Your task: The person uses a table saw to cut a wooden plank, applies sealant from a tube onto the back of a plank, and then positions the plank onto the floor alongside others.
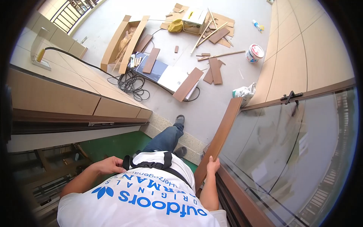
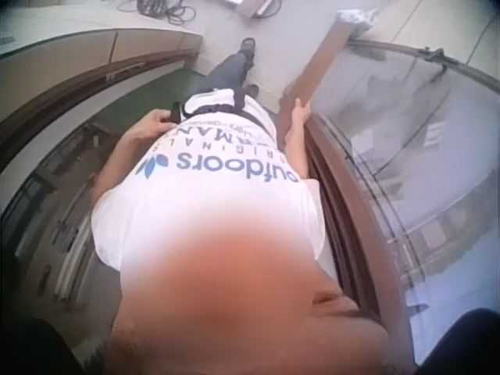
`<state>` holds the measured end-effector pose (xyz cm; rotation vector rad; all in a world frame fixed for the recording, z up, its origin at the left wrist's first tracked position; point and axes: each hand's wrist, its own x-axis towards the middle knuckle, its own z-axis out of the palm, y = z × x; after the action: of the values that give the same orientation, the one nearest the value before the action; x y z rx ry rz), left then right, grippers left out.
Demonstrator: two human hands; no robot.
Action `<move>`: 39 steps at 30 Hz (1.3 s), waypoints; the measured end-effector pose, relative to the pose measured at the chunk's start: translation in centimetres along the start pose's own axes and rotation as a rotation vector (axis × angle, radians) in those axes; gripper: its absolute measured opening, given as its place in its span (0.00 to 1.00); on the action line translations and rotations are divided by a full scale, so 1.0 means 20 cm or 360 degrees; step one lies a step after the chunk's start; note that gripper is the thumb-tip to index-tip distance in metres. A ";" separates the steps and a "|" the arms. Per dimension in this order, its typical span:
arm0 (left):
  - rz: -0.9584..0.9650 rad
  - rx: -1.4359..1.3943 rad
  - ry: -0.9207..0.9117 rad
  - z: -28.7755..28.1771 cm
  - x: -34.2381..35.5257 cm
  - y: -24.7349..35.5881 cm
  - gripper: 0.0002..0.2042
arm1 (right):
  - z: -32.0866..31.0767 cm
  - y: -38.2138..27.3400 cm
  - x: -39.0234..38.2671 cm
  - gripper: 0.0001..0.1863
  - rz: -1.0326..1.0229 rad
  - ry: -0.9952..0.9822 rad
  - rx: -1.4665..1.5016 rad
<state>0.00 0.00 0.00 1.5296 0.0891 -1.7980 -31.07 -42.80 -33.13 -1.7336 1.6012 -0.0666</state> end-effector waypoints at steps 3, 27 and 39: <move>0.0187 -0.0092 0.0081 -0.02 0.24 0.29 0.13 | -0.12 -0.25 0.27 0.17 -0.0146 0.0080 -0.0071; 0.0360 0.1174 0.0807 -0.26 1.21 2.82 0.17 | -0.26 -2.11 2.35 0.17 -0.0041 -0.0035 0.0009; 0.0436 0.0142 0.0357 -0.66 1.20 3.14 0.28 | -0.03 -3.70 3.21 0.15 -0.1011 -0.0156 0.0166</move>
<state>47.06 -49.63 0.97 1.7128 -0.0900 -1.4296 43.82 -104.72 -20.53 -2.0601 0.9105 -0.3586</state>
